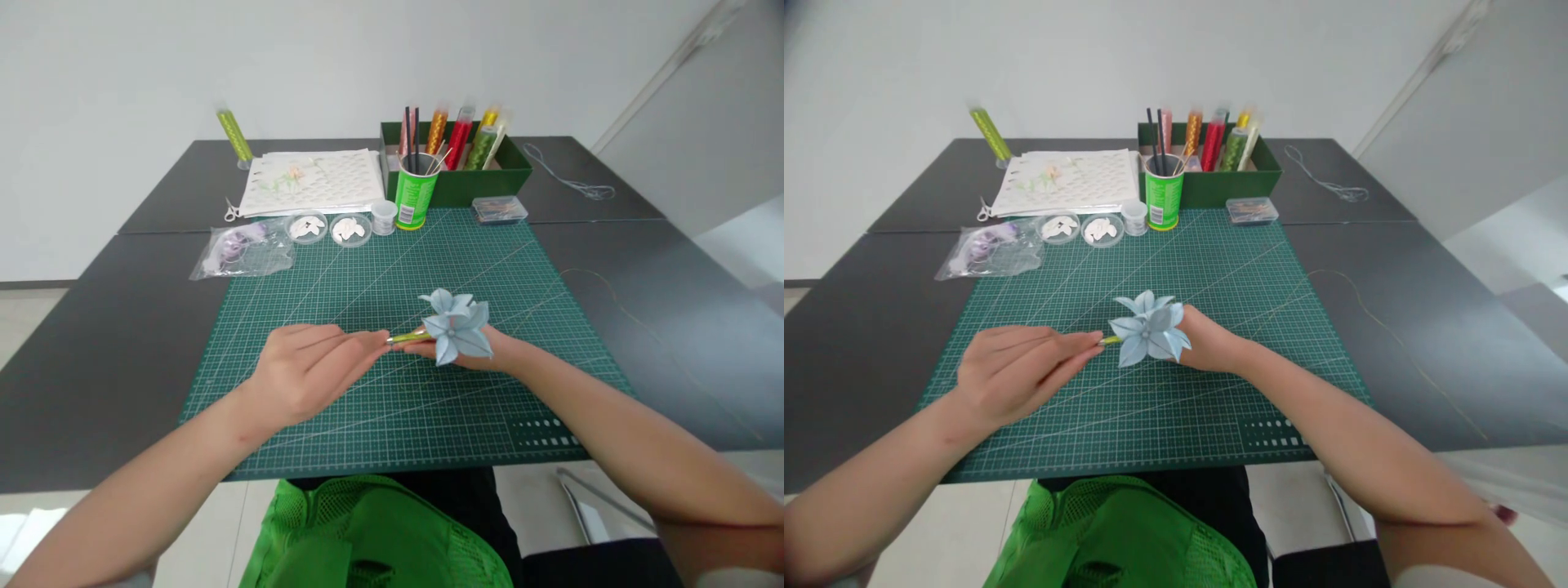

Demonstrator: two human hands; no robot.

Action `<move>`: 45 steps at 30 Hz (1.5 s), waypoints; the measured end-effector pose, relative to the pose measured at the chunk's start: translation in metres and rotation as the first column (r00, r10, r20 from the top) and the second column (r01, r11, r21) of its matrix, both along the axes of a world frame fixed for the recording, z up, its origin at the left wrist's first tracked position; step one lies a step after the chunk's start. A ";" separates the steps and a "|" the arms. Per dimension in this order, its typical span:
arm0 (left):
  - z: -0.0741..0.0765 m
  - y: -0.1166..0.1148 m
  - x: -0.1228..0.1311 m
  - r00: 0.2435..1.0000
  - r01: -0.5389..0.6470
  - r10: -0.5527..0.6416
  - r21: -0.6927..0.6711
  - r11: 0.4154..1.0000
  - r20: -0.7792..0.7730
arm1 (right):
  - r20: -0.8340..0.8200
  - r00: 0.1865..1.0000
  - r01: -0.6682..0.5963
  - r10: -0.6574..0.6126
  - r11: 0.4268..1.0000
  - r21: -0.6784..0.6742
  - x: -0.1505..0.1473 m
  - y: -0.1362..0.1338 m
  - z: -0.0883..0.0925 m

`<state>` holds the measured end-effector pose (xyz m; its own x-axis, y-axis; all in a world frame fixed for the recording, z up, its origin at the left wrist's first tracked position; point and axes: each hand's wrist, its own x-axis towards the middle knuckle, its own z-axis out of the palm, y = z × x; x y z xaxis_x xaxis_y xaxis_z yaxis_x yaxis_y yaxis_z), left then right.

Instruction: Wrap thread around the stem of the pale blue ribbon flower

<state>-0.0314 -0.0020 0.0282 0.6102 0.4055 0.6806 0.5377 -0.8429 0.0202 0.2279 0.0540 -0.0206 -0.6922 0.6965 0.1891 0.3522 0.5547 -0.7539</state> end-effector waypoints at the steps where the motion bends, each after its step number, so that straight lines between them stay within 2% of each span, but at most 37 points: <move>1: 0.001 0.001 -0.001 1.000 -0.024 0.023 0.004 1.000 0.018 | -0.002 0.999 -0.044 0.044 0.999 -0.029 -0.001 -0.003 0.002; 5: 0.002 0.007 -0.006 0.990 -0.137 0.136 0.027 0.990 0.036 | -0.039 0.963 -0.268 0.266 0.948 -0.169 -0.002 -0.016 0.014; 10: -0.005 0.015 -0.011 0.957 -0.290 0.290 0.005 0.957 0.035 | -0.059 0.926 -0.376 0.372 0.911 -0.169 -0.003 -0.023 0.022; 15: -0.011 0.020 -0.011 0.956 -0.295 0.295 -0.054 0.954 -0.012 | -0.145 0.895 -0.443 0.422 0.876 -0.188 -0.001 -0.027 0.033; 18: -0.015 0.021 -0.008 0.961 -0.267 0.256 -0.122 0.956 -0.100 | -0.201 0.884 -0.460 0.423 0.865 -0.200 0.004 -0.027 0.042; 21: -0.020 0.020 -0.003 0.965 -0.191 0.152 -0.173 0.966 -0.212 | -0.240 0.898 -0.415 0.369 0.891 -0.186 0.010 -0.026 0.048; 25: -0.024 0.015 0.005 0.955 -0.061 0.002 -0.189 0.980 -0.296 | -0.302 0.924 -0.283 0.232 0.950 -0.135 0.014 -0.023 0.053; 29: -0.023 0.007 0.009 0.943 0.051 -0.109 -0.188 0.981 -0.313 | -0.349 0.935 -0.083 0.056 0.995 -0.062 0.013 -0.020 0.053; 33: -0.021 0.000 0.011 0.934 0.148 -0.194 -0.168 0.975 -0.299 | -0.288 0.953 0.076 -0.090 0.995 -0.058 0.010 -0.014 0.047; 39: -0.013 -0.004 0.014 0.919 0.270 -0.299 -0.144 0.952 -0.257 | -0.214 0.967 0.124 -0.137 0.990 -0.070 0.008 -0.004 0.032; 45: -0.007 -0.004 0.011 0.936 0.284 -0.290 -0.059 0.957 -0.198 | -0.127 0.980 0.142 -0.155 0.985 -0.100 0.006 0.000 0.022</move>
<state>-0.0207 -0.0061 0.0216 0.8273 0.2100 0.5211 0.2678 -0.9627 -0.0373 0.2334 0.0539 0.0019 -0.5525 0.8081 0.2043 0.3184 0.4312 -0.8442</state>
